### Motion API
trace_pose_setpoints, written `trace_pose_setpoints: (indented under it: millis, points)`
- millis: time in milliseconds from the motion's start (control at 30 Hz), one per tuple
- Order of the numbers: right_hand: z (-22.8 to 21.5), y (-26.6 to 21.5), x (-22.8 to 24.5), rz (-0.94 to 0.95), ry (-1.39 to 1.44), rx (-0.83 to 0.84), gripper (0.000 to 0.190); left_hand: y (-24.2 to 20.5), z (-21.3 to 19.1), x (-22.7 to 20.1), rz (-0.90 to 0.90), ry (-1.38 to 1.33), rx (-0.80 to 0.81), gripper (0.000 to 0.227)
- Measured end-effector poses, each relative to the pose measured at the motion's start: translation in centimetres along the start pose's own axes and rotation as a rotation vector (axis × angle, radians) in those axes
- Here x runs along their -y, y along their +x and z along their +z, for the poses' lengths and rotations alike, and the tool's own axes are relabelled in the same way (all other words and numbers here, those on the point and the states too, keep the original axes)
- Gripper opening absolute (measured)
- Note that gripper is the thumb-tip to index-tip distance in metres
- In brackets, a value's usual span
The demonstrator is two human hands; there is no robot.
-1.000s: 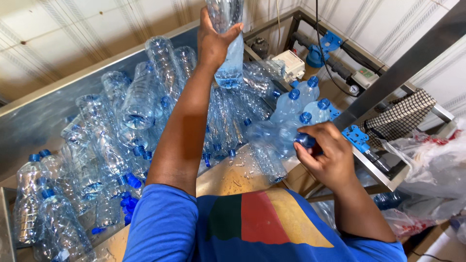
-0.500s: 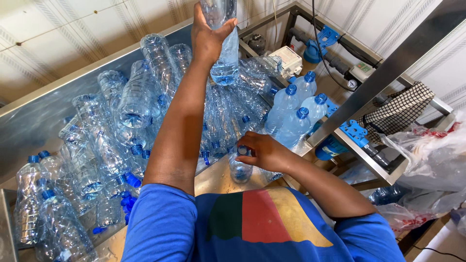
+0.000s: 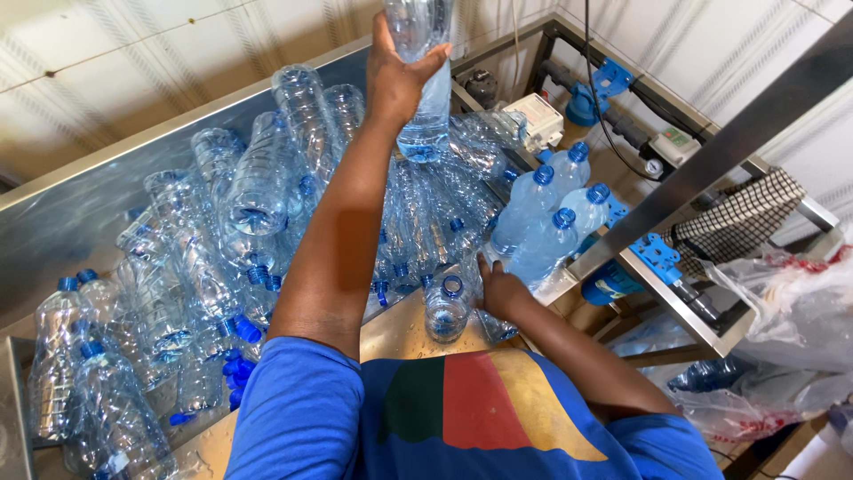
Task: The person fills clear plastic water bottles with water from a red-handled tap. They hold two bottles at a time under the spout, fill them, and then place them on a metal tray alongside other filled bottles. The person repeats this process continuously throughout the video.
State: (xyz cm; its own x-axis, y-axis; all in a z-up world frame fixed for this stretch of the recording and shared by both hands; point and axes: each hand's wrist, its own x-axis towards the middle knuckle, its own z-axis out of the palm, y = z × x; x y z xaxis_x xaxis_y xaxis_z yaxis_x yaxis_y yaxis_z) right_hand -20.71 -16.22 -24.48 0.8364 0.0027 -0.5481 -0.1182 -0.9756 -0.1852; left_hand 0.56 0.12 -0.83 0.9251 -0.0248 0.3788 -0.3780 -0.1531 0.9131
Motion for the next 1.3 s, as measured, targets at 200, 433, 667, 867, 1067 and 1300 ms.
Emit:
trace_pose_setpoints:
  millis: [200,433,667,867,1067,1300]
  points:
    - [0.5,1.1,-0.8,-0.010,0.120,-0.174,0.130,0.2,0.1,0.2,0.074,0.032,-0.004,0.124]
    - [-7.0,-5.1,-0.7,-0.013,0.453,-0.278,0.116,-0.1,0.1,0.3,0.058,-0.035,0.018,0.123]
    - [-12.0,-12.0,-0.8,-0.132,0.824,-0.431,0.115,0.0,0.2,0.6,0.077,-0.088,0.007,0.117]
    - [-20.2,-11.8,-2.4,-0.738,0.840,-0.837,0.133,-0.6,-0.1,-0.3,0.193,-0.234,0.065,0.076]
    - [-28.1,-5.4,-2.0,-0.908,0.750,-1.029,0.107,-0.9,-0.3,-1.4,0.048,-0.088,0.025,0.115]
    - [-30.4,-0.8,1.5,-0.614,0.756,-0.774,0.125,-1.0,-0.3,-1.9,-0.161,0.059,0.005,0.130]
